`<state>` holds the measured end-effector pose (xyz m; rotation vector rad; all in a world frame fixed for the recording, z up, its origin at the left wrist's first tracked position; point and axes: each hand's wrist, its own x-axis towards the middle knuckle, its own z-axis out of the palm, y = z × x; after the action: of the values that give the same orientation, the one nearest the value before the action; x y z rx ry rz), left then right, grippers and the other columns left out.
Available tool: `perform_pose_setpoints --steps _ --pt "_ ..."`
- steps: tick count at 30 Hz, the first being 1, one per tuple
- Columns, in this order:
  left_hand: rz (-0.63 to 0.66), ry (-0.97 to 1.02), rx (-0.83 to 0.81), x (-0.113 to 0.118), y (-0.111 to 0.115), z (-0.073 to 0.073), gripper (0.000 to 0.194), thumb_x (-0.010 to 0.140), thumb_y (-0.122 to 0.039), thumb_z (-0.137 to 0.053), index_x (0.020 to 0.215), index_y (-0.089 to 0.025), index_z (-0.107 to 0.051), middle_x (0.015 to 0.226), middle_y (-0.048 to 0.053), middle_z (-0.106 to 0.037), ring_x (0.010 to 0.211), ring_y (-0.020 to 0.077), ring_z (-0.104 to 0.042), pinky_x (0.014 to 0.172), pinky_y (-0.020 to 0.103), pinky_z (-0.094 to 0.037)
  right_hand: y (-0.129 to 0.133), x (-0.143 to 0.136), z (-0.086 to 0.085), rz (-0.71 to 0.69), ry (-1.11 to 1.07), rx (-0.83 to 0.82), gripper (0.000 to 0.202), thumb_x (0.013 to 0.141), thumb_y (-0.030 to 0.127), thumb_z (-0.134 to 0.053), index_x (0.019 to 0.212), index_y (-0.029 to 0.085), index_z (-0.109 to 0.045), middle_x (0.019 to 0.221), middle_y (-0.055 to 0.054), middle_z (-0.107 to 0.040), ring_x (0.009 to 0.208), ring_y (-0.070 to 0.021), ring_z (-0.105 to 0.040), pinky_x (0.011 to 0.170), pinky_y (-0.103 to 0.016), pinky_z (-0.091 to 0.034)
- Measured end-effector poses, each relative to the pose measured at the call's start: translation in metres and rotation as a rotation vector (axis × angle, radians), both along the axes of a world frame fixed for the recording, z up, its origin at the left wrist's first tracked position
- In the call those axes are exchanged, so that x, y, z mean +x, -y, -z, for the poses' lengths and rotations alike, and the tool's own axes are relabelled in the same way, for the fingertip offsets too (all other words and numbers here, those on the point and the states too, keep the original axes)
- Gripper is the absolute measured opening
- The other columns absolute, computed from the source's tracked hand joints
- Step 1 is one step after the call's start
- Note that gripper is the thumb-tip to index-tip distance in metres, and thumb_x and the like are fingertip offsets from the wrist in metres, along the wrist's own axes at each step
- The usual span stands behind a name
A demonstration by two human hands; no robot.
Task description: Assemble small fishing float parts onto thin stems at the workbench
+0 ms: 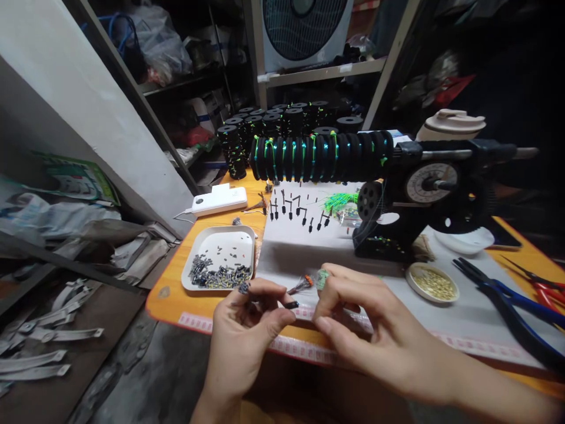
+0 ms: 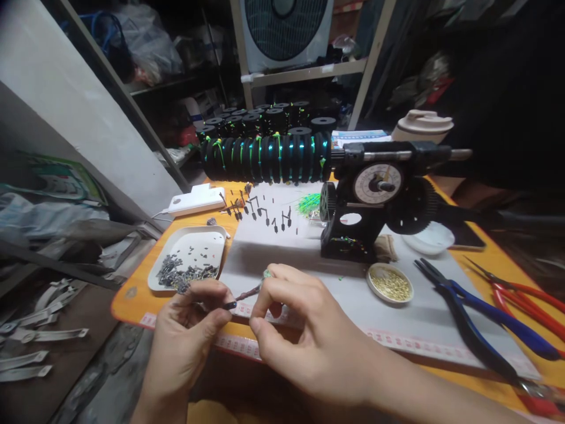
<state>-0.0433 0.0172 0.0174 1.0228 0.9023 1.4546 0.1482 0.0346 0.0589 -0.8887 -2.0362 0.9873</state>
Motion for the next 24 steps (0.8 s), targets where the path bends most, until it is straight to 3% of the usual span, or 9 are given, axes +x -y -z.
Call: perform_pose_setpoints --steps 7,14,24 --pt "-0.022 0.044 -0.065 0.004 0.002 0.008 0.018 0.074 -0.017 -0.086 0.087 -0.028 -0.08 0.078 -0.005 -0.076 0.074 0.0065 -0.067 0.072 0.01 -0.052 -0.001 -0.001 0.0 -0.022 -0.074 -0.031 0.017 0.087 0.009 -0.055 0.073 0.019 -0.054 0.073 0.003 -0.049 0.069 -0.011 -0.048 0.061 -0.024 -0.035" --pt "0.046 0.099 -0.07 0.012 0.001 0.003 0.01 0.072 -0.02 -0.087 0.071 -0.021 -0.076 0.073 -0.003 -0.071 0.073 0.01 -0.065 0.074 0.017 -0.052 -0.005 0.001 0.004 -0.068 -0.259 -0.2 0.014 0.096 0.022 -0.057 0.083 0.018 -0.061 0.083 -0.001 -0.063 0.077 -0.0127 -0.056 0.071 -0.025 -0.044" --pt "0.181 0.417 -0.246 0.021 0.003 -0.003 0.021 0.069 -0.024 -0.09 0.063 -0.015 -0.071 0.061 0.0 -0.068 0.057 0.0058 -0.057 0.055 0.013 -0.044 -0.007 -0.001 0.005 -0.123 -0.382 -0.398 0.015 0.097 0.025 -0.06 0.084 0.018 -0.064 0.089 -0.001 -0.069 0.086 -0.0123 -0.063 0.08 -0.023 -0.048"
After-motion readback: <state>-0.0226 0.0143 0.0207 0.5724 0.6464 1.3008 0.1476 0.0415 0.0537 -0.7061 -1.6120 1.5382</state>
